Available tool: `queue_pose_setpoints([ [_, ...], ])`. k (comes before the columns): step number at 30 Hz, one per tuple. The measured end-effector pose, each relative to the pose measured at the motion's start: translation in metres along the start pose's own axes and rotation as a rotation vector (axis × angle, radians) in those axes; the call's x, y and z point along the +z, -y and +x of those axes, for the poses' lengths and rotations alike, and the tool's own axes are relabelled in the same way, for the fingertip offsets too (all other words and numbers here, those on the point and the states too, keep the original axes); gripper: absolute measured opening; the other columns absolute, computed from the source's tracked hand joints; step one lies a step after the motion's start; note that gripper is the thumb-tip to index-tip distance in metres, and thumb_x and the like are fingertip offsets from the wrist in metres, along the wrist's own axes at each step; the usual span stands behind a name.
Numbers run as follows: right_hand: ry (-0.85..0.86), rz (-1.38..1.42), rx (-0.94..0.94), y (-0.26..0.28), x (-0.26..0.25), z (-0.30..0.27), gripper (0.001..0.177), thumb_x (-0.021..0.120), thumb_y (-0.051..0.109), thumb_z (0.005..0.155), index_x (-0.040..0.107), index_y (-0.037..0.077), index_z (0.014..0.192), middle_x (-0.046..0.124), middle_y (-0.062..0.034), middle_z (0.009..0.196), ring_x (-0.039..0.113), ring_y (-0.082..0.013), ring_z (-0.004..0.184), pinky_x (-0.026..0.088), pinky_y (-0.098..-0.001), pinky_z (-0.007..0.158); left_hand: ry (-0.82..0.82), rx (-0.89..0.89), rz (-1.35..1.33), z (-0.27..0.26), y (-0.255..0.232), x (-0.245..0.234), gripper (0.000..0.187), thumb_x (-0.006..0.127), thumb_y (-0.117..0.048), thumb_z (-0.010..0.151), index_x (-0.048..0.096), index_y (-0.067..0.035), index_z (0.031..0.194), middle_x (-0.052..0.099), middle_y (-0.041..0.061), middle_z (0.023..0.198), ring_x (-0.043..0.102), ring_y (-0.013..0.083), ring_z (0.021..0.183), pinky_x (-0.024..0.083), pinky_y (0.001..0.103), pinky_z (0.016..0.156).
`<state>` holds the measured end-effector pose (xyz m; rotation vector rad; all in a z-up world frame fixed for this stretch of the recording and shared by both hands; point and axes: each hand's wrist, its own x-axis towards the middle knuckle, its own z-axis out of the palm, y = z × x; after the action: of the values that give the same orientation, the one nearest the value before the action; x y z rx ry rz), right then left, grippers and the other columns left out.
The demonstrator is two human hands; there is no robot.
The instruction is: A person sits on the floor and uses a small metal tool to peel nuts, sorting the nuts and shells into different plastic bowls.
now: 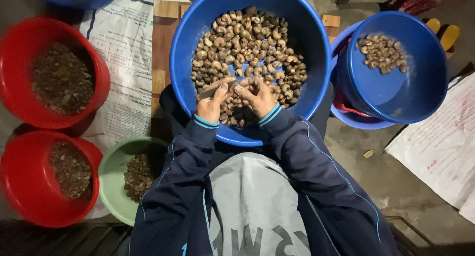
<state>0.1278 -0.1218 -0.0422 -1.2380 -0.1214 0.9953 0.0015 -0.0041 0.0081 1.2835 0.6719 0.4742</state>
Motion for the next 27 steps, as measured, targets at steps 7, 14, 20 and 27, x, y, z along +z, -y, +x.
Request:
queue_pose_setpoints([
  [7, -0.065, 0.058, -0.049, -0.011, -0.003, 0.007, 0.029, 0.073, 0.013, 0.098, 0.058, -0.001, 0.118, 0.068, -0.0149, 0.08, 0.074, -0.0239, 0.062, 0.068, -0.0357, 0.053, 0.006, 0.025, -0.058, 0.001, 0.001, 0.002, 0.029, 0.069, -0.022, 0.103, 0.073, 0.0, 0.122, 0.072, 0.026, 0.118, 0.072, 0.0402, 0.107, 0.065, 0.049, 0.086],
  [14, -0.061, -0.562, -0.35, -0.001, 0.006, -0.003, 0.052, 0.086, 0.031, 0.088, 0.065, 0.01, 0.131, 0.073, -0.022, 0.105, 0.072, -0.0382, 0.098, 0.061, -0.0502, 0.084, 0.003, -0.004, -0.05, 0.004, 0.006, -0.004, 0.03, 0.064, -0.017, 0.105, 0.07, 0.003, 0.126, 0.07, 0.03, 0.118, 0.067, 0.0484, 0.11, 0.064, 0.058, 0.087],
  [20, -0.002, -0.772, -0.459, 0.026, 0.011, -0.017, 0.05, 0.076, 0.029, 0.093, 0.062, 0.014, 0.138, 0.071, -0.021, 0.115, 0.069, -0.045, 0.107, 0.057, -0.0554, 0.092, 0.074, 0.023, 0.172, 0.001, -0.016, 0.002, 0.029, 0.065, -0.024, 0.105, 0.074, -0.003, 0.123, 0.07, 0.025, 0.125, 0.066, 0.0456, 0.114, 0.064, 0.053, 0.084],
  [27, 0.083, -0.748, -0.368, 0.053, 0.021, -0.03, 0.043, 0.068, 0.026, 0.098, 0.06, 0.011, 0.138, 0.071, -0.0243, 0.112, 0.07, -0.0469, 0.101, 0.057, -0.0572, 0.087, 0.042, 0.028, 0.135, 0.001, -0.002, -0.004, 0.028, 0.062, -0.022, 0.107, 0.073, -0.004, 0.125, 0.069, 0.025, 0.126, 0.065, 0.0456, 0.116, 0.064, 0.052, 0.087],
])
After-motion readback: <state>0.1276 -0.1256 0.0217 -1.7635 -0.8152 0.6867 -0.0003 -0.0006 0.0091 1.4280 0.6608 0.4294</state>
